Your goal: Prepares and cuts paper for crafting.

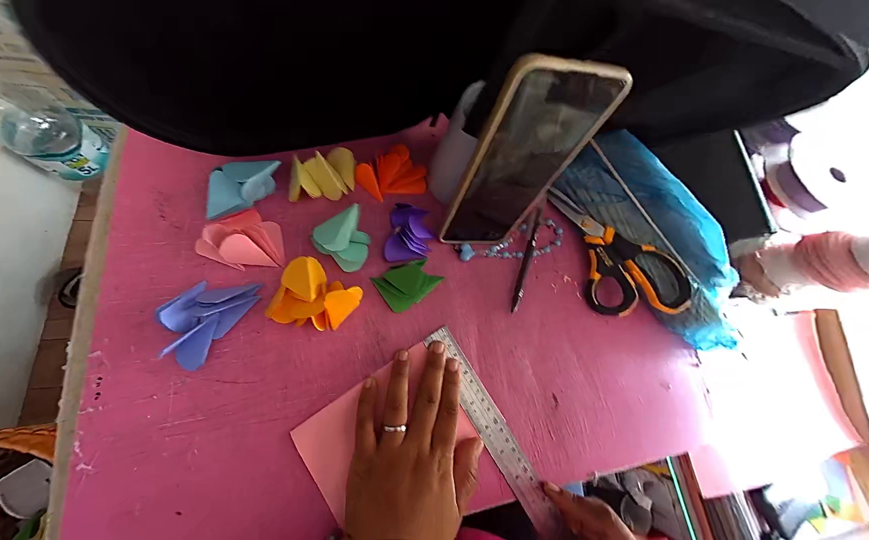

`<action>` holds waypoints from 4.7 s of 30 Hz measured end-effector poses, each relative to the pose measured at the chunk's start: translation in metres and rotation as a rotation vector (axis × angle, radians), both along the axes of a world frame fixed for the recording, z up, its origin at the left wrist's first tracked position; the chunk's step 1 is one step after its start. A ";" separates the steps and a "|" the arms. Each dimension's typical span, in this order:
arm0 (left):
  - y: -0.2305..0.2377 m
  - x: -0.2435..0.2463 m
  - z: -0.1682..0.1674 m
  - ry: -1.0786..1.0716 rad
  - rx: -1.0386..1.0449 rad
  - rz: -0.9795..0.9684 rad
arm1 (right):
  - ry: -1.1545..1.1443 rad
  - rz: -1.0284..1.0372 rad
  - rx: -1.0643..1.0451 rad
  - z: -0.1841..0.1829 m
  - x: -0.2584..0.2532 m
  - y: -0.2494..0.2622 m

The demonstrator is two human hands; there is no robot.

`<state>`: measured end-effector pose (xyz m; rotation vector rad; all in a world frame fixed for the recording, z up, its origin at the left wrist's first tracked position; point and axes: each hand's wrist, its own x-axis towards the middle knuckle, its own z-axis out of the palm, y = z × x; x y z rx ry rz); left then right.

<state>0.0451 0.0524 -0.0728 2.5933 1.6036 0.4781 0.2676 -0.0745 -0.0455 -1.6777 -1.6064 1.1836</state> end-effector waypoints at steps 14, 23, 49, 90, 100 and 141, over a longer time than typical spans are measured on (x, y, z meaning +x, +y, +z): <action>0.002 -0.001 0.002 0.023 0.006 -0.034 | 0.243 -0.010 0.175 -0.028 0.019 0.017; 0.003 0.000 0.003 0.007 -0.005 -0.037 | 0.308 0.006 0.154 -0.027 0.023 0.020; 0.003 -0.001 0.002 0.018 -0.012 -0.034 | 0.338 0.016 0.146 -0.028 0.025 0.021; 0.016 0.034 0.054 0.322 -0.078 -0.009 | 0.502 -0.170 0.457 -0.014 -0.009 0.151; 0.016 0.034 0.051 0.325 -0.030 -0.006 | 0.346 -0.070 0.497 -0.018 -0.007 0.151; 0.016 0.036 0.065 0.319 -0.217 0.020 | -0.486 0.349 -0.091 0.055 0.021 0.041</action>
